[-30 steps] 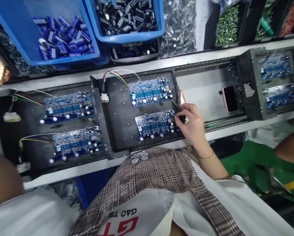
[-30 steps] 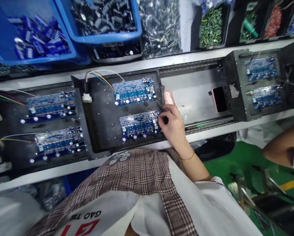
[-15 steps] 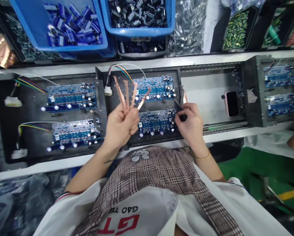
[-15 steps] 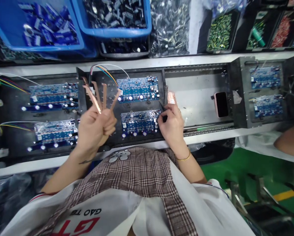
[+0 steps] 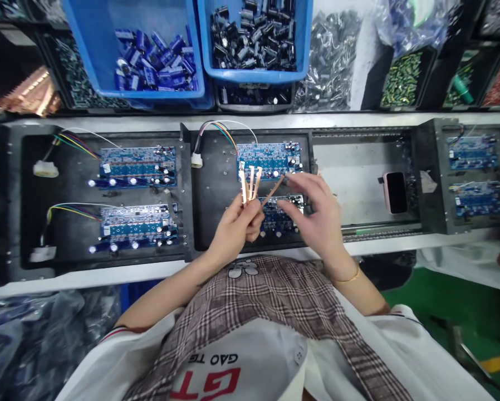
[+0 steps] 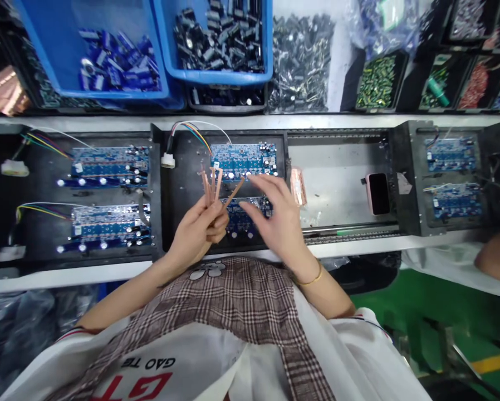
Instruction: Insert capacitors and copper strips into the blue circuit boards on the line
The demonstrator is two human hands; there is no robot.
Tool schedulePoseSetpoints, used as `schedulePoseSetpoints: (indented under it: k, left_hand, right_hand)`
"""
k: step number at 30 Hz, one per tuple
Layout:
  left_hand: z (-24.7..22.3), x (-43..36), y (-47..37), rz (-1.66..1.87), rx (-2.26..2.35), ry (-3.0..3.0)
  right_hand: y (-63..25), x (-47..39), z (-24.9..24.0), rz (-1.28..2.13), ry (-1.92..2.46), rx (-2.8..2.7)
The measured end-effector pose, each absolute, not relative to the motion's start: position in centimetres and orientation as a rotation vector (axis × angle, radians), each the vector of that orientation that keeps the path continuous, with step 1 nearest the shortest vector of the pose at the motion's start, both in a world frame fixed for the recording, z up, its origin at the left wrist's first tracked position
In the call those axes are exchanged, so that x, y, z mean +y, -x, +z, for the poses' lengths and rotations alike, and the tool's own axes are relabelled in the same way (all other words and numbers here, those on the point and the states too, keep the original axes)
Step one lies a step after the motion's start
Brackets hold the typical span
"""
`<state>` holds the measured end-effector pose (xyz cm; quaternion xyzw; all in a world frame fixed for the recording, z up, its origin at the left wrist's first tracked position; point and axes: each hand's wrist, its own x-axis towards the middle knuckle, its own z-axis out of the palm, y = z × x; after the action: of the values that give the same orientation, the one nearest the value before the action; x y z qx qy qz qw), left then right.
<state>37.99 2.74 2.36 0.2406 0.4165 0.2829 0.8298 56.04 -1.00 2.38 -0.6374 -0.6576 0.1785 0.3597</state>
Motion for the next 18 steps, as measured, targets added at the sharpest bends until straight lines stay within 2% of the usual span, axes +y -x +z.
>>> schedulePoseSetpoints:
  k: [4, 7, 13, 18]
  left_hand:
    - [3.7, 3.8, -37.3, 0.401, 0.741, -0.254]
    - [3.7, 4.7, -36.4, 0.356, 0.727, -0.238]
    - [1.2, 6.6, -34.8, 0.643, 1.097, -0.487]
    - [0.0, 7.0, -34.0, 0.706, 1.147, -0.507]
  right_hand:
    - [-55.7, 0.8, 4.5, 0.290, 1.211, -2.141]
    - [-57.0, 3.1, 4.8, 0.311, 0.968, -2.382]
    - [-59.5, 9.8, 0.2, 0.231, 1.296, -2.292]
    - [-59.4, 11.8, -2.9, 0.268, 1.378, -2.395]
